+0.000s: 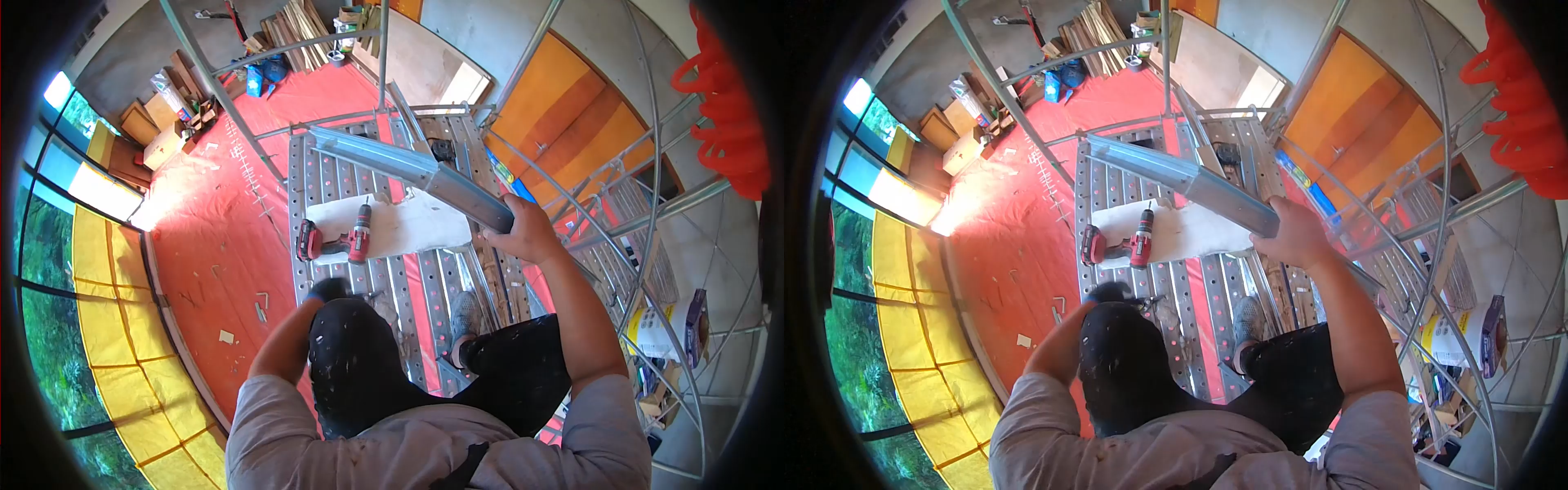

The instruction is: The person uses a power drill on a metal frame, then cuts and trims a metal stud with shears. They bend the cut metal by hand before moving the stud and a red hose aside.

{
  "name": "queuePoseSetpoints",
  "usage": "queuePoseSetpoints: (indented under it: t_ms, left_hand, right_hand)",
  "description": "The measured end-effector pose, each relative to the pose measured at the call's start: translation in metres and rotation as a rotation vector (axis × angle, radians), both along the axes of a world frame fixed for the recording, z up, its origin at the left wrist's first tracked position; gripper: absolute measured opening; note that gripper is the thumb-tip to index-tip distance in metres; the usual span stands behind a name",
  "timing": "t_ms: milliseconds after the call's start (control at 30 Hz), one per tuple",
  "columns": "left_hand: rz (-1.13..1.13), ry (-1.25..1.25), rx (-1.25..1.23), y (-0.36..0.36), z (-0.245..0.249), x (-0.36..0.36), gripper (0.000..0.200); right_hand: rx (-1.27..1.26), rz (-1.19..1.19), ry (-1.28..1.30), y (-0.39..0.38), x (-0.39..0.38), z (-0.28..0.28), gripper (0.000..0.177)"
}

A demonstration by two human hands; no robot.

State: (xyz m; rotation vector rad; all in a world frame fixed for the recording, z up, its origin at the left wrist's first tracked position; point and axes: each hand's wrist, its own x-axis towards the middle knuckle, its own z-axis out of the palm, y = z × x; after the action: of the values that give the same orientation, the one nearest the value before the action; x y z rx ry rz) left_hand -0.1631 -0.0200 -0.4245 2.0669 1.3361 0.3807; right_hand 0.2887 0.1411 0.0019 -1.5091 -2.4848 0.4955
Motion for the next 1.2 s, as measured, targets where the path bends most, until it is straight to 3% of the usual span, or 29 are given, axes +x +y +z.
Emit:
queuePoseSetpoints:
  t_ms: [67,267,367,500,700,967,1200]
  left_hand:
    - [0.218,0.321,-0.18,-0.039,-0.005,0.013,0.034]
    - [0.404,0.524,-0.194,-0.067,-0.014,0.051,0.035]
    - [0.402,0.465,-0.203,-0.062,-0.002,0.058,0.035]
    - [0.396,0.234,-0.304,-0.054,-0.045,0.041,0.032]
    - [0.351,-0.292,-0.643,-0.066,0.027,0.04,0.037]
    - [0.614,-0.237,-0.599,-0.144,0.049,0.063,0.04]
    - [0.748,-0.165,-0.52,-0.153,0.064,0.062,0.041]
  right_hand:
    - [-0.021,-0.035,-0.011,0.001,0.004,0.0,0.061]
    - [-0.136,-0.178,0.008,0.004,0.002,-0.002,0.063]
    - [-0.084,-0.197,0.034,0.013,0.017,-0.02,0.064]
    - [-0.078,-0.194,0.11,0.019,0.017,-0.02,0.064]
    - [-0.288,-0.243,0.205,0.018,0.005,-0.005,0.055]
    - [-0.004,-0.072,0.197,0.028,0.01,-0.019,0.052]
    - [-0.047,-0.027,0.204,0.026,0.002,-0.014,0.052]
